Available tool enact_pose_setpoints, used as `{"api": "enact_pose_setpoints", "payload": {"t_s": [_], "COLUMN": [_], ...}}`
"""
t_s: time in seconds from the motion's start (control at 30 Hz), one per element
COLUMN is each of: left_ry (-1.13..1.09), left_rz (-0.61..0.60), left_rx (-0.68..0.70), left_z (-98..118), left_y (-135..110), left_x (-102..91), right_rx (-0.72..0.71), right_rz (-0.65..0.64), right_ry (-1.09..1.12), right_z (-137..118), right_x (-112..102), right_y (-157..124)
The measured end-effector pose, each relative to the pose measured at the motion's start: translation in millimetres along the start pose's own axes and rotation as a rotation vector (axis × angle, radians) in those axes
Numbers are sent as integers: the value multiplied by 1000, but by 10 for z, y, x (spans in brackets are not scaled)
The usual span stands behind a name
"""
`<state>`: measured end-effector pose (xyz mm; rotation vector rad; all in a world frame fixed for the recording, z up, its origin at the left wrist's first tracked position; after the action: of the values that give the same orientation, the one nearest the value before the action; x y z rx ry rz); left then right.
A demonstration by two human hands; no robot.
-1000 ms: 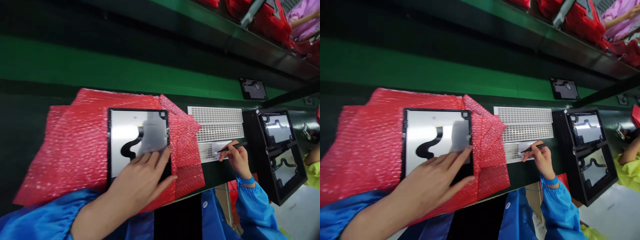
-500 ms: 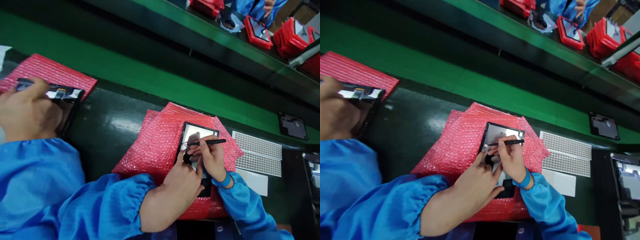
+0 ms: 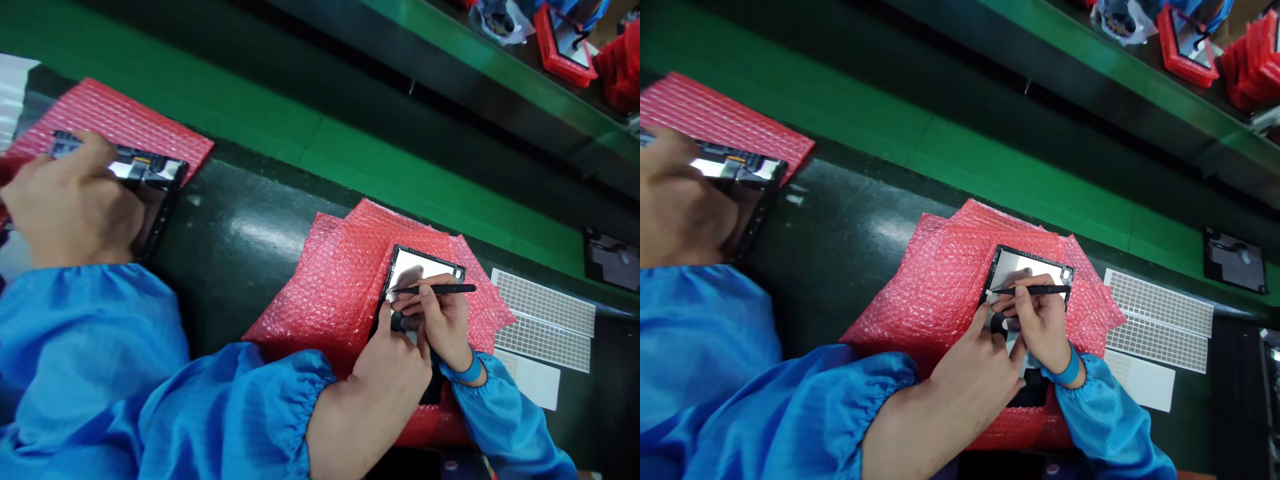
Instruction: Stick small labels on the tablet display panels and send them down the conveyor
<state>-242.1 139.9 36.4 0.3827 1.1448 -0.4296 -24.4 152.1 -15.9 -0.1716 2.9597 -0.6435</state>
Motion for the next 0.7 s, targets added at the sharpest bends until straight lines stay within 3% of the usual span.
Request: {"api": "enact_pose_setpoints", "payload": {"t_s": [0.1,0.17,0.27,0.47,0.7], "left_ry": [106,194,314,322,258], "left_rz": [184,292,340,286,303], "left_rx": [-255,-448,-725,-787,-787], "left_z": [-1069,-1637,-2157,-2424,-2271], "left_y": [-295,-561,-941,-1133,-1081], "left_x": [-500,-699,-711,-524,-591], "right_rx": [9,1,-17,-29,-17], "right_rz": [-13,-16,-15,-15,-8], "right_ry": [-4,-14,-27,-11,-22], "right_z": [0,-14,-36,-46,-42], "right_x": [7,14,23,24,22], "right_y": [11,14,10,2,3]}}
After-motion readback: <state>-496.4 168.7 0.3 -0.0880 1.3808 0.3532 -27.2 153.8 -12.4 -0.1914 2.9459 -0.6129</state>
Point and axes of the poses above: each hand's wrist, its own y-axis towards the middle knuckle, its own x-axis out of the palm, z = x × y, the point moved 8 cm from there along y, towards the middle knuckle, and after that the axes turned 11 degrees about x, right-handed, at the moved point
